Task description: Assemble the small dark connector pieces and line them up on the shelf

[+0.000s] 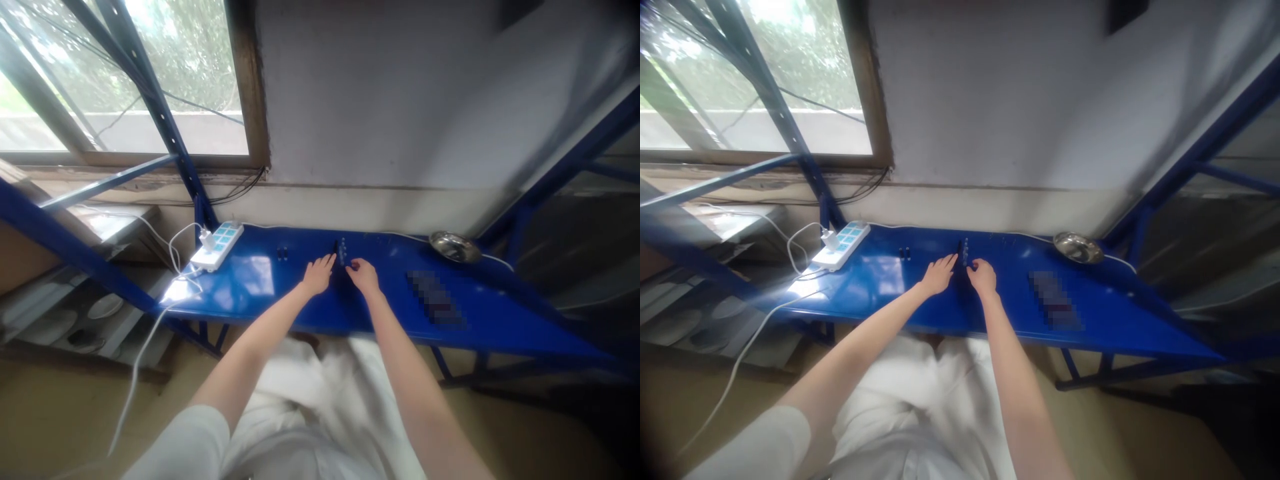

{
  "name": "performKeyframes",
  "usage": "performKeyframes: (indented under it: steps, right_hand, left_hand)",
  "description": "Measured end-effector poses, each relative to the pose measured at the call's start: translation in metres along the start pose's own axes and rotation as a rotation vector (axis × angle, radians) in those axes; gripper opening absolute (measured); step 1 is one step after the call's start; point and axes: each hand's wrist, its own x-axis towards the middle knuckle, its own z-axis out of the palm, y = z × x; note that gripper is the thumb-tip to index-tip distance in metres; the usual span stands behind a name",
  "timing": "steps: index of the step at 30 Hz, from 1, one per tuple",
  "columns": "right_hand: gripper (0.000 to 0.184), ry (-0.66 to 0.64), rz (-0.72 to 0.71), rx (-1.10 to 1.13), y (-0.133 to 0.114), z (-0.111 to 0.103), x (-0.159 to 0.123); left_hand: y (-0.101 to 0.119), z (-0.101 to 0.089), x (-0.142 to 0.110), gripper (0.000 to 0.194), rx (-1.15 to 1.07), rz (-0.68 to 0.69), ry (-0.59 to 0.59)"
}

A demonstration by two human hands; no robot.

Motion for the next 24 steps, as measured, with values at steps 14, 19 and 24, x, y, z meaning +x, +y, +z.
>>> performKeyframes:
  steps: [14,19,24]
  right_hand:
    - [0.023,0.079,-0.008,-0.200,-0.011,0.024,0.007]
    - [0.023,0.109,0.007,-0.191,-0.009,0.030,0.009]
    - [0.019,0.151,0.002,-0.174,-0.011,0.033,0.008]
  left_hand:
    - [-0.022,-0.011,0.007,0.008,-0.686,-0.330,0.320]
    - [-0.034,-0.017,-0.010,0.015,-1.017,-0.488,0.398]
    - [-0.038,-0.018,-0.023,0.021,-1.109,-0.512,0.420]
